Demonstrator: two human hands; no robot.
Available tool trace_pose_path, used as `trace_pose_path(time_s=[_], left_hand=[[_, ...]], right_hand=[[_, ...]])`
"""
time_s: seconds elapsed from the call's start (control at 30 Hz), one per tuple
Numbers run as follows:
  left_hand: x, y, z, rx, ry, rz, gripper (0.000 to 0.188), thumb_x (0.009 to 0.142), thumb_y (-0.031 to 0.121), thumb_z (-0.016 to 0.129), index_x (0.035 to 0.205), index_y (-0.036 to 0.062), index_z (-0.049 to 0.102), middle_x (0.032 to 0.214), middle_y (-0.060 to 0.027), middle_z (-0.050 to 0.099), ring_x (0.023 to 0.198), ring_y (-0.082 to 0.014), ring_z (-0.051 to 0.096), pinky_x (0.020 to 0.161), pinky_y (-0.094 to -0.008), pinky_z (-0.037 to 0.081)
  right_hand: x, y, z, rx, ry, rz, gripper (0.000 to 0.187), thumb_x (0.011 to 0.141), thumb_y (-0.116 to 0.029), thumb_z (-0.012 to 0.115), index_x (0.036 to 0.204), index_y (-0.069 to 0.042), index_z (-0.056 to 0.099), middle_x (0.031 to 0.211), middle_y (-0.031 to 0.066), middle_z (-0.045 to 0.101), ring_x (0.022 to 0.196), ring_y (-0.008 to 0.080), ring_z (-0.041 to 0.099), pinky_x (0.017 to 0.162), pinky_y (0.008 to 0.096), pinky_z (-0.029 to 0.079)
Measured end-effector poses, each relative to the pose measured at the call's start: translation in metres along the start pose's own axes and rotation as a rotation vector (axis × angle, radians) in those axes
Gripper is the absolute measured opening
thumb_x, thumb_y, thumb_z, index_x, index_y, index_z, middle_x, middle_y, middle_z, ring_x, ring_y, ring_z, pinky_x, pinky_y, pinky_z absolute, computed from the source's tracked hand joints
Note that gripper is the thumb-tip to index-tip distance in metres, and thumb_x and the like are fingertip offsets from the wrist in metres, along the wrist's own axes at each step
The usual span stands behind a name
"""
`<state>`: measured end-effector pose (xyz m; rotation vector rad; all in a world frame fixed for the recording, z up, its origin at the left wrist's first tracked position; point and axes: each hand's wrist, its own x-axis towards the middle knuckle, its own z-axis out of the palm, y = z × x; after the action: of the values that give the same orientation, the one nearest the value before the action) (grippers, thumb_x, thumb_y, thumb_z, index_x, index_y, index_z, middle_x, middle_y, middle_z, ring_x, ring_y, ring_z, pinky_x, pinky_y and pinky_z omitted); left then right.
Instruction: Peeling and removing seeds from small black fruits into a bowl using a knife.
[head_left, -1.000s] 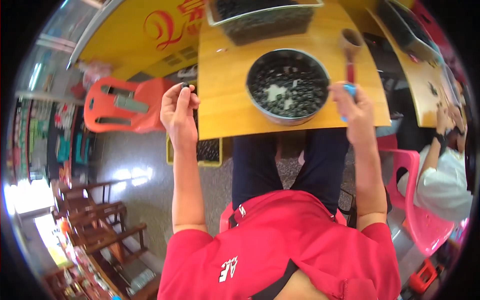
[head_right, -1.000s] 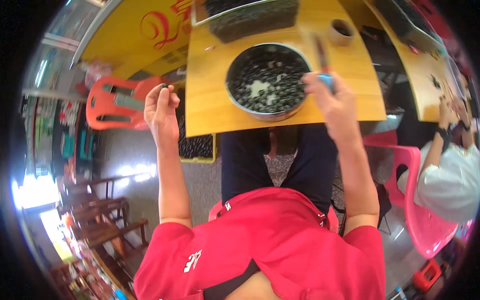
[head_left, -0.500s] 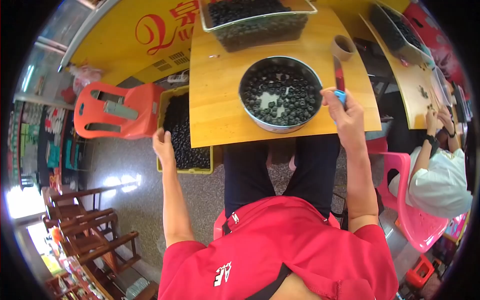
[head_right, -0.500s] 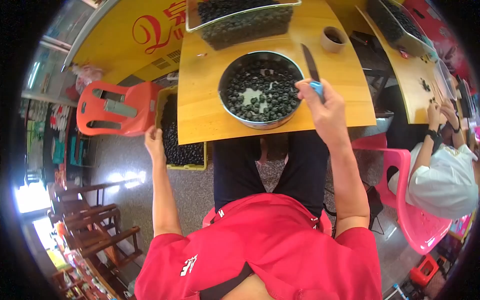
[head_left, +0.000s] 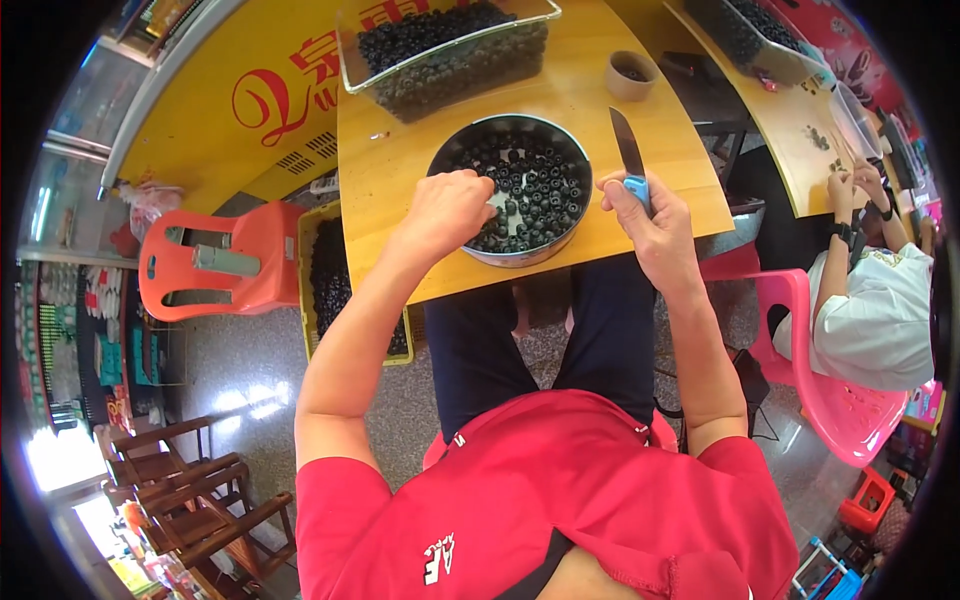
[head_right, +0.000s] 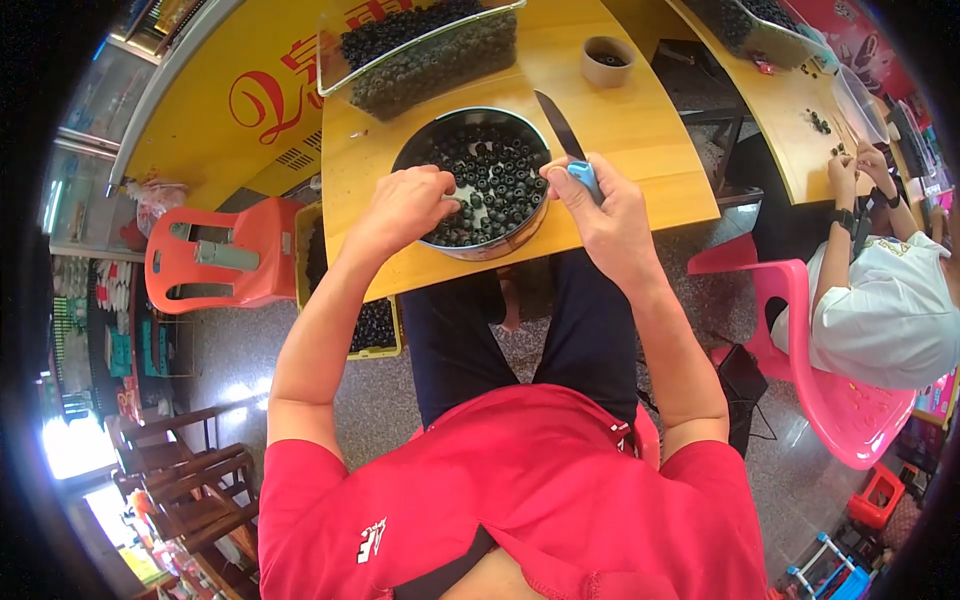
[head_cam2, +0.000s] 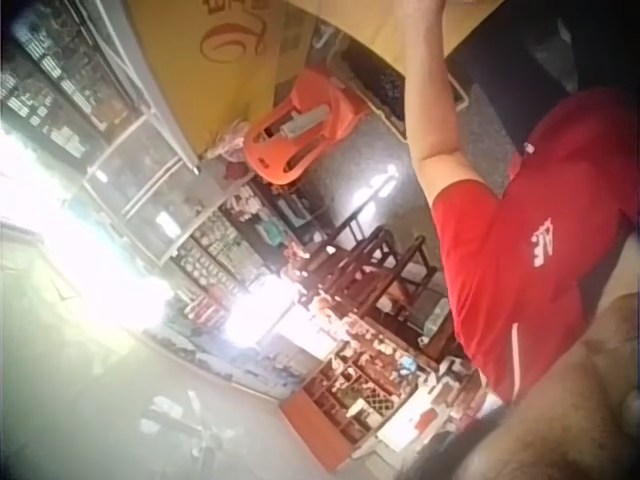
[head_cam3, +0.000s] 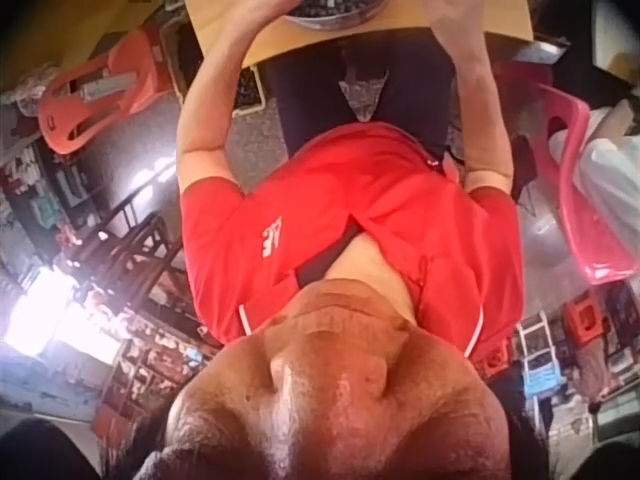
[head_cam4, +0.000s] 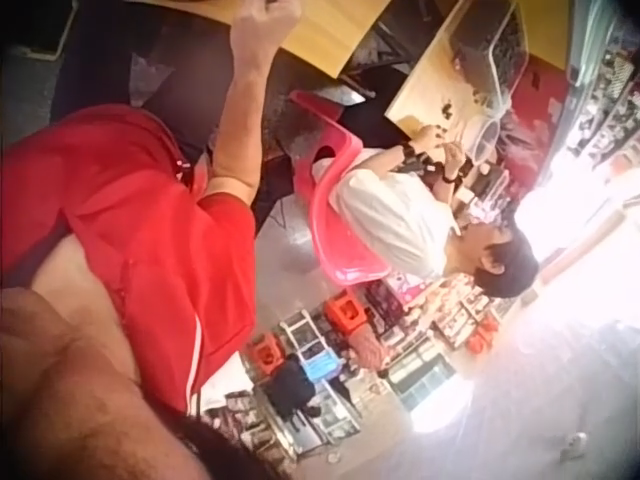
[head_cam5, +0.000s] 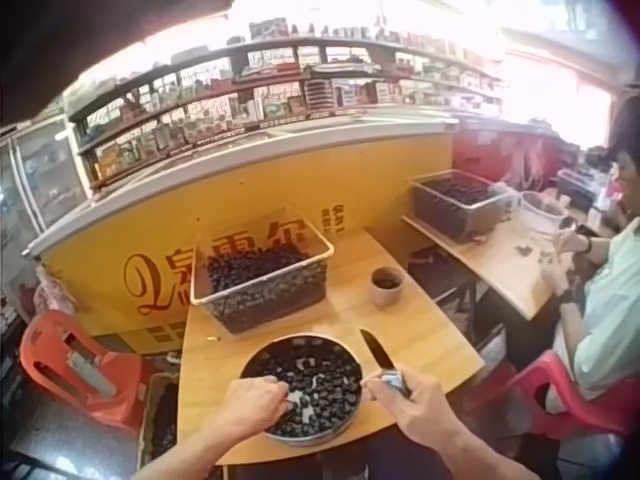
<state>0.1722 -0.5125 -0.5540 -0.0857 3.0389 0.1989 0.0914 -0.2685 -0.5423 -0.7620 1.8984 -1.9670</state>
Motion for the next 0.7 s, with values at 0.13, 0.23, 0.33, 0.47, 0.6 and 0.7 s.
trace_pose_path(time_s=[0.13,0.23,0.33,0.47,0.6,0.7], left_hand=[[0.012,0.006,0.003,-0.089,-0.064,0.03,0.015,0.079,0.019,0.065,0.089,0.0078,0.065,0.089,-0.0103,0.064,0.091,-0.0318,0.062,0.078,-0.0432,0.048],[0.011,0.008,0.011,-0.098,-0.039,0.059,0.014,0.078,0.018,0.066,0.087,0.0078,0.064,0.089,-0.0107,0.062,0.09,-0.0324,0.061,0.078,-0.0432,0.048],[0.014,0.006,0.014,-0.12,0.01,0.036,0.015,0.078,0.016,0.066,0.089,0.0067,0.063,0.089,-0.0117,0.06,0.086,-0.0323,0.06,0.075,-0.0417,0.048],[0.016,0.004,0.005,-0.641,0.21,0.013,0.02,0.084,0.014,0.069,0.102,0.0066,0.065,0.079,-0.0035,0.059,0.074,-0.014,0.058,0.066,-0.0276,0.047],[-0.001,0.031,-0.014,-1.751,0.179,-0.128,0.013,0.092,0.016,0.063,0.1,0.0057,0.064,0.083,-0.0016,0.063,0.069,-0.007,0.054,0.064,-0.0204,0.044],[-0.008,0.05,-0.013,-2.208,0.183,-0.124,0.012,0.09,0.016,0.066,0.097,0.006,0.062,0.083,-0.0027,0.064,0.067,-0.0091,0.056,0.063,-0.0221,0.047]], right_hand=[[-0.001,0.001,-0.004,0.001,0.004,0.003,0.018,0.095,-0.017,0.06,0.102,-0.001,0.064,0.08,-0.0034,0.057,0.066,0.0011,0.043,0.058,0.0161,0.033],[-0.001,0.003,-0.001,0.008,-0.002,0.017,0.018,0.095,-0.017,0.06,0.102,0.0,0.064,0.081,-0.0028,0.058,0.07,0.0027,0.047,0.062,0.017,0.038],[0.002,0.007,0.004,0.034,-0.018,-0.017,0.019,0.095,-0.017,0.06,0.101,0.0,0.064,0.082,-0.0021,0.059,0.075,0.0047,0.052,0.069,0.0186,0.042],[0.001,0.001,0.009,0.061,-0.031,0.008,0.017,0.095,-0.014,0.06,0.101,0.001,0.063,0.082,-0.0019,0.059,0.079,0.0059,0.054,0.074,0.02,0.044],[0.003,-0.002,0.024,0.093,-0.066,0.032,0.015,0.093,-0.011,0.062,0.102,0.001,0.063,0.086,-0.0012,0.061,0.082,0.0052,0.055,0.076,0.0203,0.045],[0.004,-0.006,0.034,0.067,-0.053,-0.013,0.016,0.091,-0.011,0.065,0.102,0.001,0.063,0.089,-0.0006,0.062,0.083,0.0049,0.056,0.077,0.0207,0.046]])
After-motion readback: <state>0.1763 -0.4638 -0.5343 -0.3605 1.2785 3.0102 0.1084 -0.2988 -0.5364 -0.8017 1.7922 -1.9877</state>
